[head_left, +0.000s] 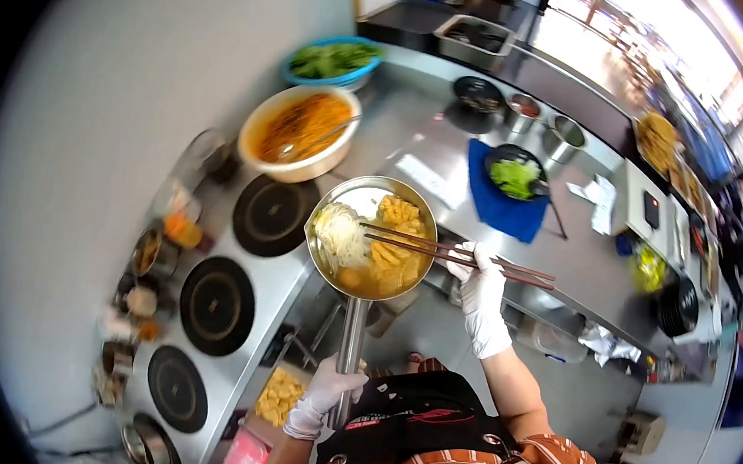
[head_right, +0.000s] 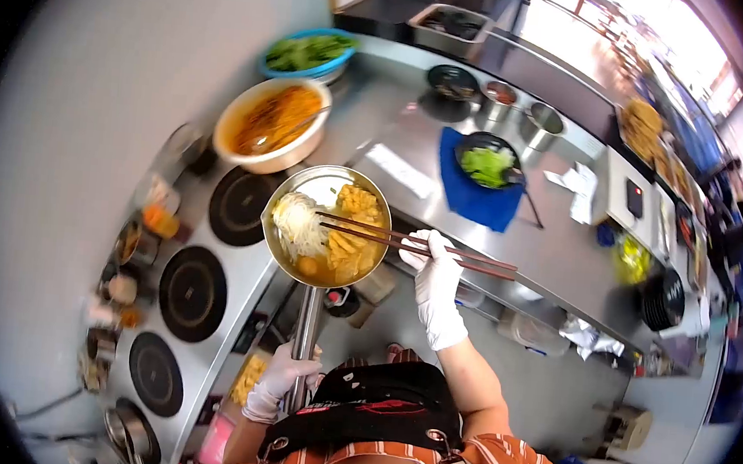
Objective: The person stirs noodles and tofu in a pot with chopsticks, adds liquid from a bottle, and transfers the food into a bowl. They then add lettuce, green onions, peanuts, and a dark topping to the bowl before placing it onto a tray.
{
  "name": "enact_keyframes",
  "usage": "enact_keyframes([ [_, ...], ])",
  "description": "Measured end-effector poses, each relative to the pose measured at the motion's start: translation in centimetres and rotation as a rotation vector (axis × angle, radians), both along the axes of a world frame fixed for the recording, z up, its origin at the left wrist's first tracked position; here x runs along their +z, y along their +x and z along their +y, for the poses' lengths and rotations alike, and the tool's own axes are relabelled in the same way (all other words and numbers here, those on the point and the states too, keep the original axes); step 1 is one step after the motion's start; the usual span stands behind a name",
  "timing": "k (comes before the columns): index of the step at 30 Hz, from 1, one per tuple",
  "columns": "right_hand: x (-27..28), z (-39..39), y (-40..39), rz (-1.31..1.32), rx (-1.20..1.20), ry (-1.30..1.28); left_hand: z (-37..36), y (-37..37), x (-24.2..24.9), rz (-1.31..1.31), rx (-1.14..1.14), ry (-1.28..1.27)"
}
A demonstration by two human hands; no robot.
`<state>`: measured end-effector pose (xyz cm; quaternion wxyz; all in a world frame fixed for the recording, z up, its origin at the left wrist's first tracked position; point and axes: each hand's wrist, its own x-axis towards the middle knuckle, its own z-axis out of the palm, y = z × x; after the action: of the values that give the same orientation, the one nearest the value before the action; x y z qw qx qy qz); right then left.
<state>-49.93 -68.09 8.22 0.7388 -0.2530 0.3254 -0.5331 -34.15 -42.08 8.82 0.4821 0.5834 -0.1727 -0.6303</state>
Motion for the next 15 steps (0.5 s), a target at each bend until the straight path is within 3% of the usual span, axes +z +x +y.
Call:
enact_keyframes([
  [8,-2.6,-9.1,-10.9,-0.012,-0.223,0.006,-15.9,-3.0,-0.7,0.030,-0.243,-0.031],
  [15,-2.4,-16.9,-14.5,-0.075,-0.356,0.043,-27.4,-2.2,-1.1,-0.041,-0.388,-0.032],
])
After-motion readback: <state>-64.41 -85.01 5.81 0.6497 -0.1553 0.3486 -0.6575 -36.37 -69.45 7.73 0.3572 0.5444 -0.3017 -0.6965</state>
